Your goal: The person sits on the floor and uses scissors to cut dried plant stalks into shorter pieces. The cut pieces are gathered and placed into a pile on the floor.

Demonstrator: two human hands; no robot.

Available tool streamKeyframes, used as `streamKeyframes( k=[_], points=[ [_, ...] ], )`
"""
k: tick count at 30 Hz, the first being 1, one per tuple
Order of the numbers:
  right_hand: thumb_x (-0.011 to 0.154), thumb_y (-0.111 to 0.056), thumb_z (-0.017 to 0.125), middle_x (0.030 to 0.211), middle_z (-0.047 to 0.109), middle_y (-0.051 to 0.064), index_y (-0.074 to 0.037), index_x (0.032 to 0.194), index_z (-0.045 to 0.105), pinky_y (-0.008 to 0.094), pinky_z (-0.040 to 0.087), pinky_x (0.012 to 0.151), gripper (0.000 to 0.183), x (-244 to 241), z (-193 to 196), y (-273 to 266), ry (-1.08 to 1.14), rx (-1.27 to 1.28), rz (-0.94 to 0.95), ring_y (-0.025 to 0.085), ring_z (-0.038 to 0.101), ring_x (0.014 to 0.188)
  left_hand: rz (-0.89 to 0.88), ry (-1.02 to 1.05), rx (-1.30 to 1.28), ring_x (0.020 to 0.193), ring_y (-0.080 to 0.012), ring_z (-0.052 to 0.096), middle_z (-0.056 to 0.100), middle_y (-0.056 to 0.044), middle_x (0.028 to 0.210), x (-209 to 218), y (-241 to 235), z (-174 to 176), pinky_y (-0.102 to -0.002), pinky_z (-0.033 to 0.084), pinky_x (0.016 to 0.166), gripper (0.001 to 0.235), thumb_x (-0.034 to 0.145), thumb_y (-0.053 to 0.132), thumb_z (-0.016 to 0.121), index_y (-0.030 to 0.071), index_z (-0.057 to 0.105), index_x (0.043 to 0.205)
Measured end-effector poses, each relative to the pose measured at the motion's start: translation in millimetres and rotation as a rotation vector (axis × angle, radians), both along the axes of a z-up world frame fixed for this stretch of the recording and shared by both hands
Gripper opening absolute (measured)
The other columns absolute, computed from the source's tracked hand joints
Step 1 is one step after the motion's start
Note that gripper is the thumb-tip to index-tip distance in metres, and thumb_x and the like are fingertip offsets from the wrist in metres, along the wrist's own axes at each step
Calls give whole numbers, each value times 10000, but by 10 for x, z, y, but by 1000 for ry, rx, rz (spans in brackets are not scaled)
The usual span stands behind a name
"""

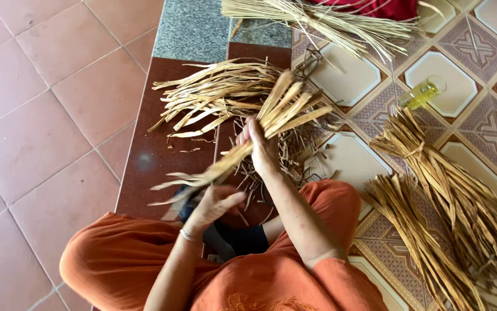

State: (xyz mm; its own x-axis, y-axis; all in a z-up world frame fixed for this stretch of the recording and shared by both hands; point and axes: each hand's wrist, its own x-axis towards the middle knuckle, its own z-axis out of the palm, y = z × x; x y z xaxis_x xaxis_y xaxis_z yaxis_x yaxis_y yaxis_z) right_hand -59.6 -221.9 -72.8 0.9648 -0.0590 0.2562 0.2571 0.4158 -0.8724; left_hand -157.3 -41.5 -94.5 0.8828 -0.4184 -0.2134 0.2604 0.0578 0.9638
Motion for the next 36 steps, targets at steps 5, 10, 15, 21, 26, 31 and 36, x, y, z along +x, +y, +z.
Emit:
streamKeyframes(
  k=[5,10,15,21,26,31,36],
  points=[
    [1015,-428,700,973,638,58,-53,1087,641,411,634,784,387,-394,-150,33,-122,-483,142,177,650,876,318,-794,207,1009,-242,560,600,-218,1086,381,17,263,-344,511,847,779,800,411,879,-95,575,1308],
    [889,-318,770,807,684,52,-24,1184,605,328,638,545,448,-550,-114,206,88,-423,603,148,686,598,-100,-423,222,777,-221,706,691,-136,861,642,53,379,-381,606,659,494,870,419,825,-21,678,1039],
    [869,-292,832,975,706,102,-13,1290,516,322,682,777,596,-556,-353,83,90,-383,664,169,744,868,20,-312,15,825,-157,730,742,-51,909,598,4,322,-339,634,710,336,977,389,651,75,690,1089],
    [900,-589,706,1245,679,147,-41,1366,563,461,559,1011,734,-528,-1207,-558,169,-885,212,270,689,1157,248,-155,-200,748,-137,700,702,-47,852,614,124,308,-307,628,683,307,1001,346,675,47,677,1068],
    [762,-400,801,1158,650,172,-114,1240,602,489,506,954,591,-674,-1889,-974,319,-1526,-177,354,621,1101,284,-176,-319,629,-97,610,645,-7,779,605,67,408,-261,539,564,338,964,362,695,110,657,1185],
    [765,-255,766,1101,648,210,-68,1360,508,484,519,866,675,-606,-2027,-977,470,-1541,-147,361,636,988,344,-240,-181,535,-73,538,605,33,743,553,-28,410,-242,464,447,363,910,305,717,80,570,1155],
    [739,-265,820,995,661,177,-25,1107,602,434,560,717,490,-652,-1776,-925,427,-1354,-264,270,658,802,330,-178,-270,588,-68,566,639,15,738,546,16,342,-227,490,523,281,965,288,723,53,716,1117]
  ],
)
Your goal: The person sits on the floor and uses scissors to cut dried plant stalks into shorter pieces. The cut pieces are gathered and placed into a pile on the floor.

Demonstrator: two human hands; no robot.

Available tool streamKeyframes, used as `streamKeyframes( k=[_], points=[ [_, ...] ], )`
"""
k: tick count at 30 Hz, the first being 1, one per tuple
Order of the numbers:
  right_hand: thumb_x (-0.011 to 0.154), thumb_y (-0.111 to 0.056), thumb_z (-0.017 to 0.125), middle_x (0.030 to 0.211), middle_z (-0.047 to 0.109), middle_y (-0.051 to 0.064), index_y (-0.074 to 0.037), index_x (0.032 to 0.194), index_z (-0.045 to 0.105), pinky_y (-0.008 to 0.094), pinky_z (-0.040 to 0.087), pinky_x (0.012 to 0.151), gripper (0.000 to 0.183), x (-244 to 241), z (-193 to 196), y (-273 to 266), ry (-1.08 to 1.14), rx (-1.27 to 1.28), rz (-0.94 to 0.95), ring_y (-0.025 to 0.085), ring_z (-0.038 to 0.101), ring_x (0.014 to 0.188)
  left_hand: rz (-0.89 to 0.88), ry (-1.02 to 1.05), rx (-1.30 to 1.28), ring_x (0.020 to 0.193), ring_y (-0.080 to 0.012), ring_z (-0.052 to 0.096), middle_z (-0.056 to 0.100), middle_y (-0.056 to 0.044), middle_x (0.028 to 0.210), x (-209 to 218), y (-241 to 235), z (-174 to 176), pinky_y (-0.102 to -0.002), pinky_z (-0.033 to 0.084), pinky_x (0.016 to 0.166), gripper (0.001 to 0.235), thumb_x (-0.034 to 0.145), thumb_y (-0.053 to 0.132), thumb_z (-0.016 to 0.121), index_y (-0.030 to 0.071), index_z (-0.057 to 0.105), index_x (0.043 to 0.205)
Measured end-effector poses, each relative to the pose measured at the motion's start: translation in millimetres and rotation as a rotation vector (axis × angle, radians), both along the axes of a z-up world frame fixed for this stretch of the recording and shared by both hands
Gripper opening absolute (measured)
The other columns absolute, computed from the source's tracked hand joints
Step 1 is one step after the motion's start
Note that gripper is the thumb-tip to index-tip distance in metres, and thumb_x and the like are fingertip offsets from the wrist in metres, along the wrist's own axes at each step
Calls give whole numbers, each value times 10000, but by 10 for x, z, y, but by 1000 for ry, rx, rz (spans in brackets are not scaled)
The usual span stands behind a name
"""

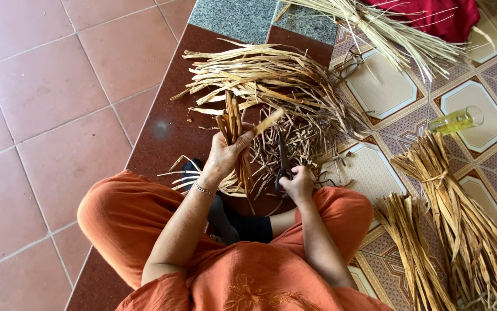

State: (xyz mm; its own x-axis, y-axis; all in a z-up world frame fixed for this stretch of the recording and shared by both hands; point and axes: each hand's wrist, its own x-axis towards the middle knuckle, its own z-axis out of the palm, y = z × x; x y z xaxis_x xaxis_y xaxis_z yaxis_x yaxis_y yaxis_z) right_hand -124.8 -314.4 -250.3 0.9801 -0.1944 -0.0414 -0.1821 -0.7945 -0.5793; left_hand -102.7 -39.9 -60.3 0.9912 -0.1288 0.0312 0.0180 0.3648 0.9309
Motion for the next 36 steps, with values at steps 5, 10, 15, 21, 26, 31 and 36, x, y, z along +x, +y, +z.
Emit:
streamKeyframes(
  k=[5,10,15,21,26,31,36],
  points=[
    [858,-223,642,775,678,57,-95,1217,606,254,437,444,383,-65,269,-95,265,895,-311,110,574,546,54,19,98,628,-86,633,686,-14,752,-11,5,-107,-251,540,558,204,981,243,715,50,712,1046],
    [1003,-302,651,771,616,2,58,1315,515,238,386,414,496,-349,493,-46,286,1373,-177,80,491,511,68,-55,108,725,-90,700,731,-23,824,-9,-61,-171,-255,615,665,184,992,209,718,30,710,1033],
    [1027,-536,642,707,496,-55,12,1501,484,189,361,435,742,-678,884,148,-79,1482,328,39,426,510,55,-11,25,720,-74,685,737,-25,843,-33,-180,-218,-230,577,643,154,982,153,708,32,698,1078],
    [1026,-735,447,980,614,-23,0,1527,436,217,445,663,890,-598,1494,310,-295,951,441,48,528,771,9,-2,33,639,-63,636,721,-21,816,-106,-325,-246,-212,525,543,114,994,109,710,26,711,1072],
    [961,-807,407,869,609,-36,-15,1499,504,179,401,545,963,-498,1587,431,-301,774,351,26,497,630,12,-4,75,651,-53,630,713,-9,810,-163,-350,-309,-202,529,555,109,995,103,716,20,725,1066],
    [952,-807,405,816,578,-27,-6,1490,507,184,412,478,970,-510,1539,424,-277,768,333,20,501,583,13,19,63,676,-55,651,723,-13,825,-159,-355,-342,-199,555,578,128,978,112,730,22,720,1069],
    [1065,-691,335,750,572,-26,-17,1418,556,204,425,454,793,-477,1500,398,-403,518,357,30,508,562,-16,-17,103,720,-68,690,747,-46,878,-150,-336,-313,-209,586,597,192,973,168,751,25,719,1097]
  ],
)
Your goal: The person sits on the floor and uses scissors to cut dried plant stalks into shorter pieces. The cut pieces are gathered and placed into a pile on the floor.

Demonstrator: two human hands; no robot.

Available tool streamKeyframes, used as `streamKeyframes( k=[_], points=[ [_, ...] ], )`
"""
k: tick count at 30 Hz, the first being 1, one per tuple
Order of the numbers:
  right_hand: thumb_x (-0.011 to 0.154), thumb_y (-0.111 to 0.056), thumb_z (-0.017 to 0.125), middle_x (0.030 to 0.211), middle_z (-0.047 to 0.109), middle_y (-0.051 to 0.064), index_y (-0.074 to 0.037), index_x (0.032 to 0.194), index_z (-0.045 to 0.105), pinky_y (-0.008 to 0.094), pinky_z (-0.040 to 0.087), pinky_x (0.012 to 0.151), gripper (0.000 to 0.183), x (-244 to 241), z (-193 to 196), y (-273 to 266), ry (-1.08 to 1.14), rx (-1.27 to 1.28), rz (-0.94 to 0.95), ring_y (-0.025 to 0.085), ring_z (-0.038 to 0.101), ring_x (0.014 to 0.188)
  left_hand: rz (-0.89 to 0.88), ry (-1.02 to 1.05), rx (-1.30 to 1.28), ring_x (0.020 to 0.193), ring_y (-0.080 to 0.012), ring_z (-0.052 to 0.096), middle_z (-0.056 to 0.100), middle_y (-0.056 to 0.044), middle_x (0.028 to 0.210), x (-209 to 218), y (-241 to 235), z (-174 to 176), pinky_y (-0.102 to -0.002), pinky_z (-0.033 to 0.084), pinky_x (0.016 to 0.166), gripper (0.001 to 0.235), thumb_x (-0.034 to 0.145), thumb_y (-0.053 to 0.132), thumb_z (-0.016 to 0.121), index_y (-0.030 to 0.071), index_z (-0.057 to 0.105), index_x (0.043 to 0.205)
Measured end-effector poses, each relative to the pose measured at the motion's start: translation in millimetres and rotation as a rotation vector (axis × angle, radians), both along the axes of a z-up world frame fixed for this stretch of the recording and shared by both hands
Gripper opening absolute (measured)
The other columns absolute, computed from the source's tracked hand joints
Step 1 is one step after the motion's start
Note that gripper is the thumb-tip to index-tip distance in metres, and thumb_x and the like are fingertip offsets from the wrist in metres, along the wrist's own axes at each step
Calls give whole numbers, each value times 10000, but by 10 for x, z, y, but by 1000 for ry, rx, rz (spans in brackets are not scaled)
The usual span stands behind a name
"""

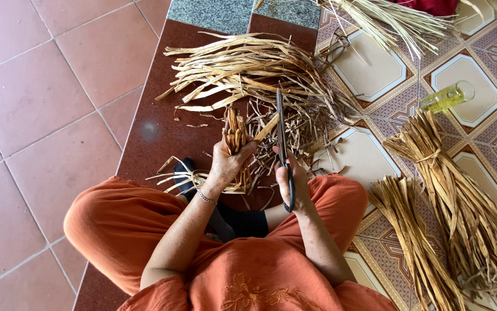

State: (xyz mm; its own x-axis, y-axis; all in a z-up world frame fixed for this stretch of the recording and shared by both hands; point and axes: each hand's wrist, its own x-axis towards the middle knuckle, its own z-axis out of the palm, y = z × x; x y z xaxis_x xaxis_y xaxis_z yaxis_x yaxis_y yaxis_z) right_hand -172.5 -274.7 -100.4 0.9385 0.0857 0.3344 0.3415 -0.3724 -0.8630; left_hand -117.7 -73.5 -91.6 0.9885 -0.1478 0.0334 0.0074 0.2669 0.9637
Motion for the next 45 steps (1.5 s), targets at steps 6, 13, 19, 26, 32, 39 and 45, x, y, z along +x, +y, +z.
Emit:
streamKeyframes(
  k=[6,13,19,26,32,39,45],
  points=[
    [1107,-559,376,572,520,-45,-1,1292,630,237,398,420,640,-15,-44,6,-26,27,-31,52,513,462,67,-44,57,591,-47,596,663,11,830,-4,-7,167,-199,509,487,334,981,271,667,85,530,1224],
    [1055,-629,403,676,579,-27,-8,1405,551,226,415,438,728,-46,-10,-21,44,111,34,43,510,515,-78,49,-175,504,-62,489,552,13,745,-21,54,203,-210,413,433,310,1060,345,590,41,567,1113],
    [1005,-749,321,871,606,-7,-44,1521,467,210,438,504,887,-115,-11,26,92,84,140,35,523,635,-72,-10,-51,533,-70,561,598,8,759,-35,49,133,-212,456,450,320,1075,336,616,16,622,1079],
    [1020,-744,329,864,597,14,-30,1524,455,227,449,523,883,-143,28,47,82,123,172,56,523,649,-63,55,-105,526,-58,619,683,-2,778,-68,73,266,-209,500,404,296,913,237,731,91,604,1135],
    [1035,-715,331,858,614,31,-4,1516,448,234,458,508,866,-193,109,66,50,54,137,65,543,624,-100,147,-143,558,-82,650,712,-52,778,-78,90,241,-210,529,461,240,1000,235,704,7,698,1072],
    [1083,-647,336,704,580,-2,16,1419,526,254,433,467,767,-216,-17,51,-23,-27,70,75,521,532,-104,82,-104,553,-81,624,718,-52,800,-85,29,206,-209,508,443,230,956,188,750,2,680,1073],
    [1106,-624,345,579,530,-69,-33,1329,588,246,407,390,677,-195,-122,65,-31,-29,2,40,508,442,-29,55,-132,584,-64,659,716,-18,842,-99,-4,240,-203,527,426,299,900,196,766,80,608,1127]
  ],
)
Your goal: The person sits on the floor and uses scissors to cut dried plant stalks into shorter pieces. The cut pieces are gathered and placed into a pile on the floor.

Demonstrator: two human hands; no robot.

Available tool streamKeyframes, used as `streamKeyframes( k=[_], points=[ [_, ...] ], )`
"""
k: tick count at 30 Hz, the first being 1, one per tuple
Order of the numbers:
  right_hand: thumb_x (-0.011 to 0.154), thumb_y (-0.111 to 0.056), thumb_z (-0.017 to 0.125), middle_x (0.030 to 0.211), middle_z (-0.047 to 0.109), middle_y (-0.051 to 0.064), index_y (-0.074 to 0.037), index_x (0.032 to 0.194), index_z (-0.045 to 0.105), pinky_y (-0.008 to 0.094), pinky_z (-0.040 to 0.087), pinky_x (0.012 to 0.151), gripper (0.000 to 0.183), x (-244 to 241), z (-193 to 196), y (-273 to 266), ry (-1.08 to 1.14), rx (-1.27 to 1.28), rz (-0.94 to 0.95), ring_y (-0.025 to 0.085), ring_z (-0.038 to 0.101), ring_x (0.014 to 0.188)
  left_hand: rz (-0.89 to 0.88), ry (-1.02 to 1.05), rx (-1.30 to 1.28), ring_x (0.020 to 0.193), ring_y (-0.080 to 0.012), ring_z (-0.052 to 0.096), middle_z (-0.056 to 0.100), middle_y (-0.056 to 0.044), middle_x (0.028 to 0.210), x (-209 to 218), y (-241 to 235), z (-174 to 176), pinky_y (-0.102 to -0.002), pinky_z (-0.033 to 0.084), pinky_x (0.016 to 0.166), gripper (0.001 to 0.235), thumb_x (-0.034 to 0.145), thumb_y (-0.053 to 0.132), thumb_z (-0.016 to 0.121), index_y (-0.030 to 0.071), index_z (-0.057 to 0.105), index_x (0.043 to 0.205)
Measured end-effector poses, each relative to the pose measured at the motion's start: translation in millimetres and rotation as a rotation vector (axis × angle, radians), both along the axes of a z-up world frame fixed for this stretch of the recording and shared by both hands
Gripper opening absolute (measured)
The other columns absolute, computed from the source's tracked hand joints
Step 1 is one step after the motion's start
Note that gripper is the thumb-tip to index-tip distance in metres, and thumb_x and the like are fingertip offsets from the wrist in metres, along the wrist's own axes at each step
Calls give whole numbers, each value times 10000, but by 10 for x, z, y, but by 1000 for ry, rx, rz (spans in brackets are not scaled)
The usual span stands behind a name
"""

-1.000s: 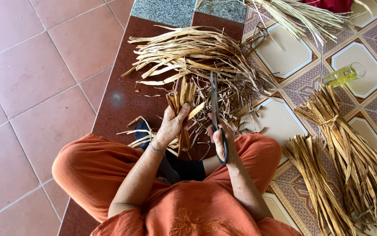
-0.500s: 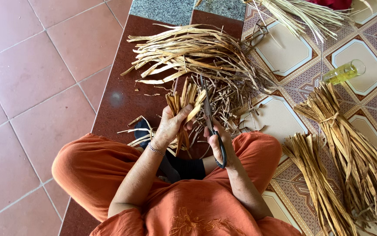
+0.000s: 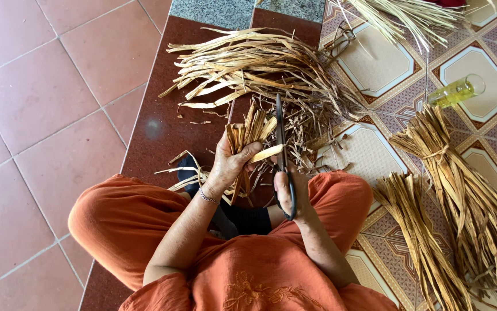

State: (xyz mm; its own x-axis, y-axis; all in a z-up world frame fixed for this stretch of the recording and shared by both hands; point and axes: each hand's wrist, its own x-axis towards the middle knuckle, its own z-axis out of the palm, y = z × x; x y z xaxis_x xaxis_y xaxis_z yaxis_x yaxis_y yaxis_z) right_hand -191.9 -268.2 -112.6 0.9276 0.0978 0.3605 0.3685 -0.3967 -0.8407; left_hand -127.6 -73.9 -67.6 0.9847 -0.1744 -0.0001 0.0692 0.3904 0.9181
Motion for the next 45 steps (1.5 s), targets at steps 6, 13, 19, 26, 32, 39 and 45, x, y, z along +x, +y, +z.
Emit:
streamKeyframes(
  k=[6,13,19,26,32,39,45],
  points=[
    [1043,-680,434,789,572,-8,8,1501,495,203,401,514,828,-50,194,-114,137,269,90,41,466,580,-127,38,-85,550,-77,641,746,-64,803,-8,89,-37,-190,483,437,243,1018,250,668,60,691,1169],
    [981,-752,416,903,597,1,-9,1538,445,195,436,561,929,-9,211,-91,148,226,185,39,518,691,-168,25,-18,529,-77,605,718,-60,760,-11,69,31,-207,442,407,201,1041,235,653,48,698,1099],
    [996,-750,401,896,603,0,1,1523,467,203,453,592,920,-28,185,-96,124,212,191,53,547,724,-163,95,30,458,-67,570,678,-46,668,-28,104,108,-195,425,383,233,1020,263,674,35,693,1059],
    [1000,-744,446,911,599,16,20,1533,453,214,470,614,931,-33,248,-81,101,167,171,62,562,768,-149,48,154,493,-64,615,704,-25,708,-25,56,77,-193,444,363,261,977,275,707,52,655,1103],
    [977,-757,379,721,571,-25,-4,1453,529,236,421,502,903,-45,244,-160,129,30,129,60,518,562,-219,108,103,518,-66,637,713,-28,713,2,94,69,-194,435,357,259,944,278,729,60,687,1076],
    [1082,-641,311,572,540,-60,-58,1322,631,218,428,409,707,-1,-152,-153,5,-25,29,27,494,429,-249,104,55,477,-66,583,685,-29,687,23,53,-41,-204,415,359,272,968,310,709,68,682,1088],
    [1092,-590,413,655,535,-41,30,1407,543,181,385,400,707,-131,-103,-174,-17,305,31,3,451,466,-175,81,81,425,-62,537,675,-21,676,33,43,-61,-215,415,354,293,1058,380,573,96,574,1131]
  ],
)
